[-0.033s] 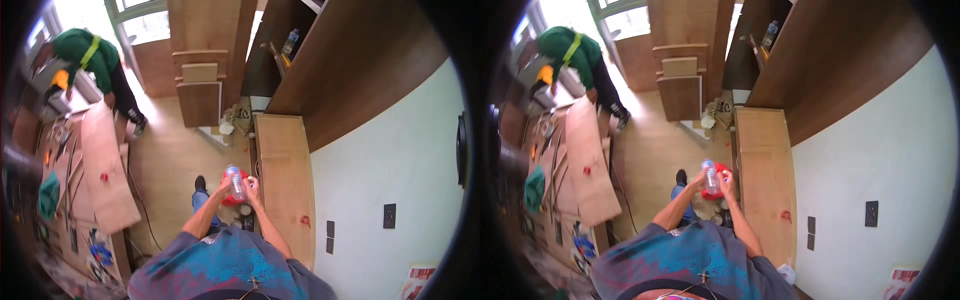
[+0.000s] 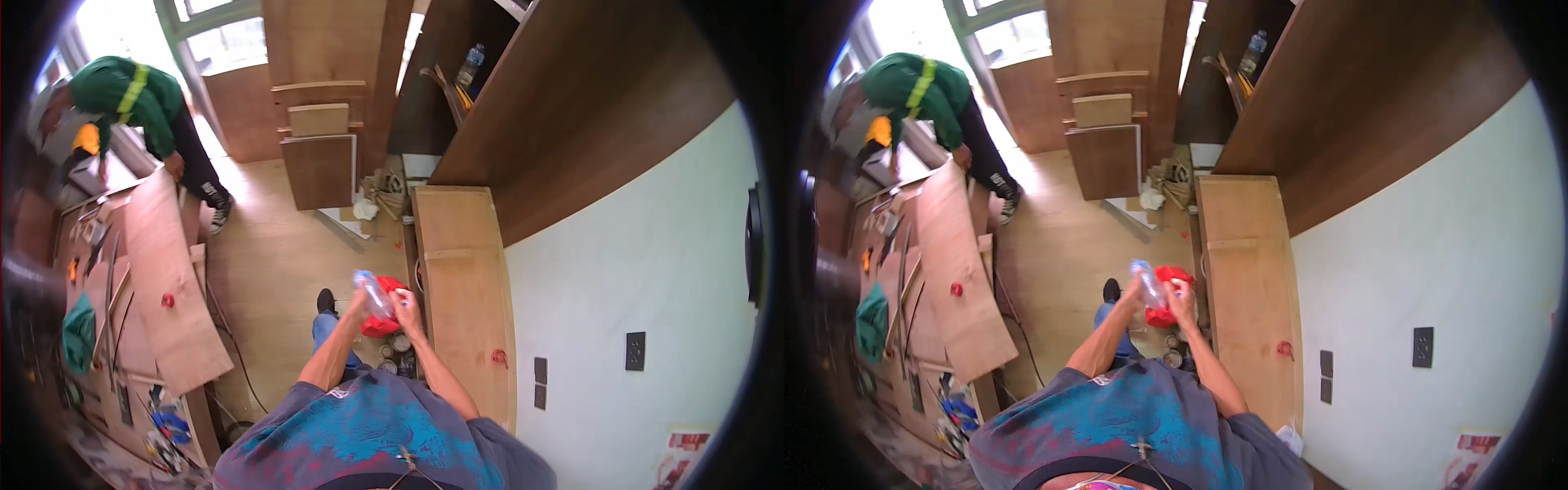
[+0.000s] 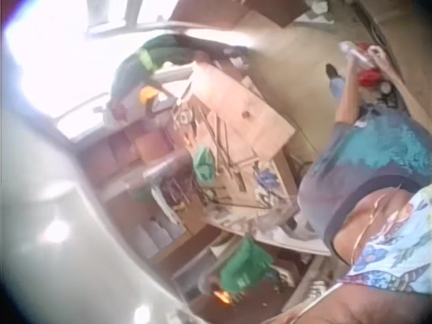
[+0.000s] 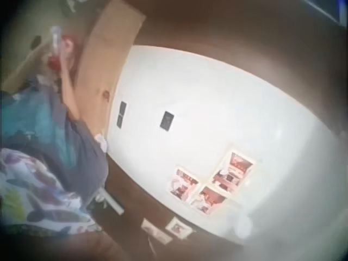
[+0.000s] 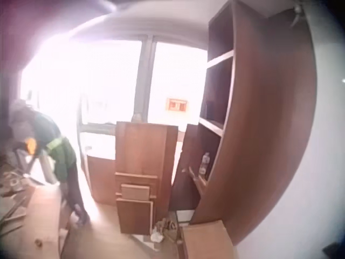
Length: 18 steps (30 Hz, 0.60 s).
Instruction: The person uses a utility knife to trim laminate strips, checks their fit against the edges of wooden cabinet shelves, and applies pressure with a cloth to secure the strips.
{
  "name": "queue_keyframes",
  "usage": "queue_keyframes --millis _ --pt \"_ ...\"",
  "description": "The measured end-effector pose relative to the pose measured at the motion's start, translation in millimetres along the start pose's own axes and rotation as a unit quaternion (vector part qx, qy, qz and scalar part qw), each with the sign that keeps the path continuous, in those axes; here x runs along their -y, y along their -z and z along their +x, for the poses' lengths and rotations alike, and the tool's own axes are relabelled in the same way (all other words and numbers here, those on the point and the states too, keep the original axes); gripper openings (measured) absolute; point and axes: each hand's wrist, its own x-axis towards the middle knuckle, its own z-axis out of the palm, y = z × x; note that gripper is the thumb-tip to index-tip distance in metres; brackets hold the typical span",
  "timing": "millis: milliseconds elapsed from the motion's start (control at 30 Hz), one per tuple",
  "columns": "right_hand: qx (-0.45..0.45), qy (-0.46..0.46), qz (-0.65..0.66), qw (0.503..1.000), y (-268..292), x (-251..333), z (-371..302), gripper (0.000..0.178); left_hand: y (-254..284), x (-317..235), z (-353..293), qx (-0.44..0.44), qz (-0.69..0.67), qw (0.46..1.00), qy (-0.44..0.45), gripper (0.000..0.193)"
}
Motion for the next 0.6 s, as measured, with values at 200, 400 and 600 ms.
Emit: queue_keyframes --millis 200,400,600 --pt "0.087 -0.005 -0.262 0.961 -54.8 165.7 38.9 0.084 45.6 -104.4 60.4 -0.051 -0.162 0.985 -0.002 0.071" --pt "-0.049 0.049 -0.229 0.971 -80.4 201.1 118.2 0.084 -17.2 -189.2 89.2 0.024 -0.040 0.999 0.013 0.073" --pt "-0.186 -0.038 -0.088 0.978 -39.8 194.3 164.8 0.078 -54.6 -240.7 97.3 0.116 0.162 0.974 0.105 0.071"
